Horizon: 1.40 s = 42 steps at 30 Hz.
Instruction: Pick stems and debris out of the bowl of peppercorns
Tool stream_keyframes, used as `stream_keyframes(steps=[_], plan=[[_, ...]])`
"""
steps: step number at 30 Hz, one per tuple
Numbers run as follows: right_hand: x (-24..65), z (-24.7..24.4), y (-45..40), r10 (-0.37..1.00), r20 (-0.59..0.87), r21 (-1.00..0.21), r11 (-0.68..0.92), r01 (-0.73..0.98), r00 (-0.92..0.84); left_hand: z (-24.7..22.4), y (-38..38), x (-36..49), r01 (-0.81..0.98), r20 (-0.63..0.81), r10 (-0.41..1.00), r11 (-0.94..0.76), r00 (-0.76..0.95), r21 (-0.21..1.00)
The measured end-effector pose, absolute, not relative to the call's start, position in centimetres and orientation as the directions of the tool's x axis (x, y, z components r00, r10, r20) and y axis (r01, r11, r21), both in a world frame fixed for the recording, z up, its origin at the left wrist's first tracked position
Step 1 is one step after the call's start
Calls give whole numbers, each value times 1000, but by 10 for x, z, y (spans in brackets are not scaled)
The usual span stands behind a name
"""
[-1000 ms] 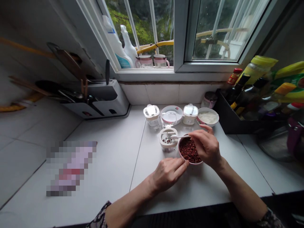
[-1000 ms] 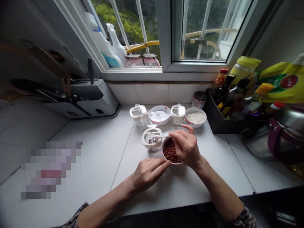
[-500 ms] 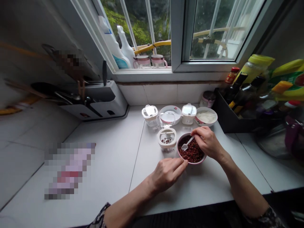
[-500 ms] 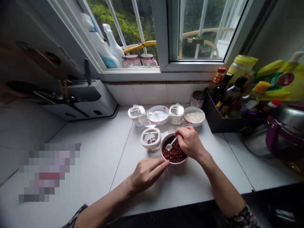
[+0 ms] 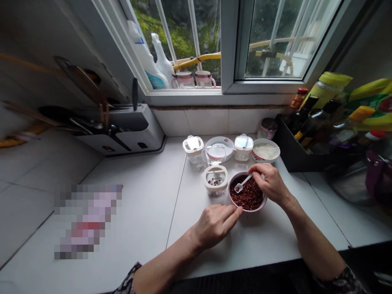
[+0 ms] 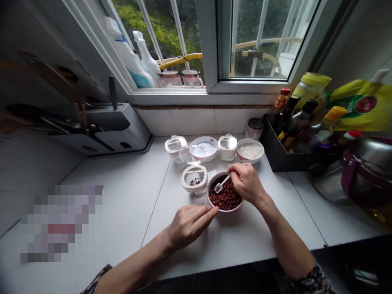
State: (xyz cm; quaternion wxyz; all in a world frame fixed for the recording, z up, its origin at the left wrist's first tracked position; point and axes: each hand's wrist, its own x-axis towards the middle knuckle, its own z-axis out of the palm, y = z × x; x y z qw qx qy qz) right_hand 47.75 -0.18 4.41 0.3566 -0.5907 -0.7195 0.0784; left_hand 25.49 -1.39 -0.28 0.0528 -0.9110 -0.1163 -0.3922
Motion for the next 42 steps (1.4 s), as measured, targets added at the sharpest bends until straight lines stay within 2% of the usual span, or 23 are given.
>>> stream_keyframes(steps=[5,15,19,24,28,37,40,42], plan=[[477,44,-2,898,437,-512,296,807,-52,-5,-14,255,260,729,175,-965,662,-4],[474,41,-1,914,406,-555,267,788,-23,-3,-15,256,253,726,182,-967,663,12],[474,41,0,942,334,-661,222,716,16,-4,-15,255,253,724,177,-968,667,3],[477,41,1,982,152,-850,71,522,114,-6,-14,255,241,725,169,-970,667,4],[477,42,1,985,71,-923,6,384,155,-6,-14,255,239,728,171,-971,664,10],[472,46,-1,958,152,-964,89,253,244,-6,-14,256,245,728,174,-970,664,8],[464,45,-6,942,230,-949,162,270,245,-5,-14,256,254,727,180,-967,663,8],[457,43,-9,918,319,-909,226,349,236,-5,-14,256,262,722,183,-965,668,2]])
